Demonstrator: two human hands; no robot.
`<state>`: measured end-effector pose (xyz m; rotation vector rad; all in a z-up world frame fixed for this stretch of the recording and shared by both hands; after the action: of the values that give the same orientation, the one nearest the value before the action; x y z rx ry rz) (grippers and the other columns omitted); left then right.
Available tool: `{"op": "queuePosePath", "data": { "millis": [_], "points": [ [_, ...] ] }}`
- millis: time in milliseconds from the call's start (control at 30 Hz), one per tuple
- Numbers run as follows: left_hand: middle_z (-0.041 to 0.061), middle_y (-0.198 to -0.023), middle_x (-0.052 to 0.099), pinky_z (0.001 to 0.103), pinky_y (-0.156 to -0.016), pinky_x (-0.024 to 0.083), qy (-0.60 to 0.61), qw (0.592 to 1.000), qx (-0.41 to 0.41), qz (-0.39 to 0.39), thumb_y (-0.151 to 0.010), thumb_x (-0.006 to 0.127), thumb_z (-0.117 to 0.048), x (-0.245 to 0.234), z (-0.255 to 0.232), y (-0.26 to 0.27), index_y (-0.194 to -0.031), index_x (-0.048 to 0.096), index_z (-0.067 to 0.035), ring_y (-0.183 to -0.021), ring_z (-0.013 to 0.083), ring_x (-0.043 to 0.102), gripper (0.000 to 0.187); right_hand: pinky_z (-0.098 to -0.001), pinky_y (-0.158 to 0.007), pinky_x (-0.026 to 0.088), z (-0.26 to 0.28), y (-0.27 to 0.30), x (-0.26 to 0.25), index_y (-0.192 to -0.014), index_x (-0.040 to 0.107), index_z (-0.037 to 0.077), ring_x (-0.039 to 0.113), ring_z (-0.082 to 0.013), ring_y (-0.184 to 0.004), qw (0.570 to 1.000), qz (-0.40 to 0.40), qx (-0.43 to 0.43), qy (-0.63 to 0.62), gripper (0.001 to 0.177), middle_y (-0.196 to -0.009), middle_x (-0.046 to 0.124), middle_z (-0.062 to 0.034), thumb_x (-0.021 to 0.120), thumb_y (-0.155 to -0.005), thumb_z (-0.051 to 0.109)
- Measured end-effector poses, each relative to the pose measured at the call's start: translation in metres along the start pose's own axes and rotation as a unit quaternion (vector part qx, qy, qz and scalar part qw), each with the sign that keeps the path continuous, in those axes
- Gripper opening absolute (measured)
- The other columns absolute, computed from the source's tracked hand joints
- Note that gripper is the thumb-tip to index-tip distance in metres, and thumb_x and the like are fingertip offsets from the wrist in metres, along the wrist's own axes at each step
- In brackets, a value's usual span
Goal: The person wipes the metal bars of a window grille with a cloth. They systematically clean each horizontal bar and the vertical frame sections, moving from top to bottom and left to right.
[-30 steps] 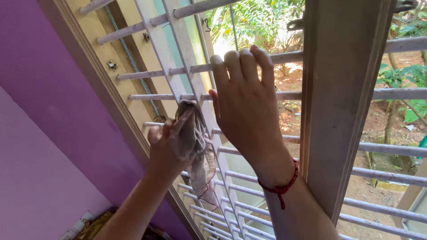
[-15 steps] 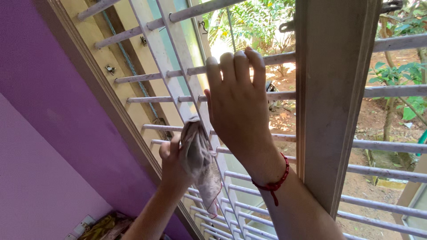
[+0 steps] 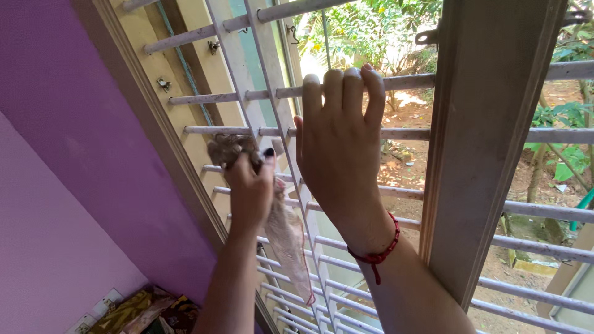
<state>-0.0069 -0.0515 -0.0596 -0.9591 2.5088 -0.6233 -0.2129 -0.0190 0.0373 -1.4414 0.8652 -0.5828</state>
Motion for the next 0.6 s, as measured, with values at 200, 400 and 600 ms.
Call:
{"op": "queuePosePath", "data": {
  "millis": [200, 400, 600],
  "points": [
    [0.018, -0.088, 0.064, 0.037, -0.064, 0.053, -0.054, 0.998, 0.037, 0.016, -0.106, 0.062, -0.018, -0.005, 0.001, 0.004, -0.111, 0.061, 0.005, -0.07, 0.0228, 0.062, 0.023, -0.0507, -0.121, 0.025, 0.001, -0.002, -0.002, -0.131, 0.057, -0.002, 0.05, -0.0339, -0.128, 1.0, 0.002, 0.001, 0.009, 0.048, -0.118, 0.056, -0.0175, 0.074, -0.095, 0.025],
    [0.023, -0.113, 0.065, 0.054, -0.104, 0.038, -0.265, 0.92, 0.273, -0.095, -0.087, 0.068, 0.0, -0.001, -0.006, 0.058, -0.155, 0.039, -0.007, -0.112, 0.0367, 0.055, 0.074, -0.0504, -0.12, 0.026, 0.0, -0.002, -0.006, -0.134, 0.057, -0.003, 0.05, -0.0333, -0.128, 1.0, 0.009, -0.013, -0.002, 0.052, -0.12, 0.056, -0.0174, 0.073, -0.095, 0.026],
    [0.023, -0.123, 0.052, 0.032, -0.057, 0.054, -0.016, 0.997, 0.053, -0.059, -0.092, 0.061, -0.003, -0.013, -0.039, 0.065, -0.162, 0.022, -0.016, -0.071, 0.0214, 0.06, 0.081, -0.051, -0.12, 0.026, 0.005, -0.005, -0.004, -0.132, 0.057, -0.001, 0.05, -0.0331, -0.128, 1.0, 0.002, -0.004, 0.005, 0.05, -0.121, 0.056, -0.0172, 0.074, -0.094, 0.027]
  ]
}}
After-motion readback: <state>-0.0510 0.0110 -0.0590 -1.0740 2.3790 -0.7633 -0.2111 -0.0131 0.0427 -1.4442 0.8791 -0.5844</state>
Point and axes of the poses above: each hand's wrist, its own y-axis away from the middle knuckle, its own x-axis out of the palm, z = x × y, the point moved 3 cm from there along -y, towards the middle knuckle
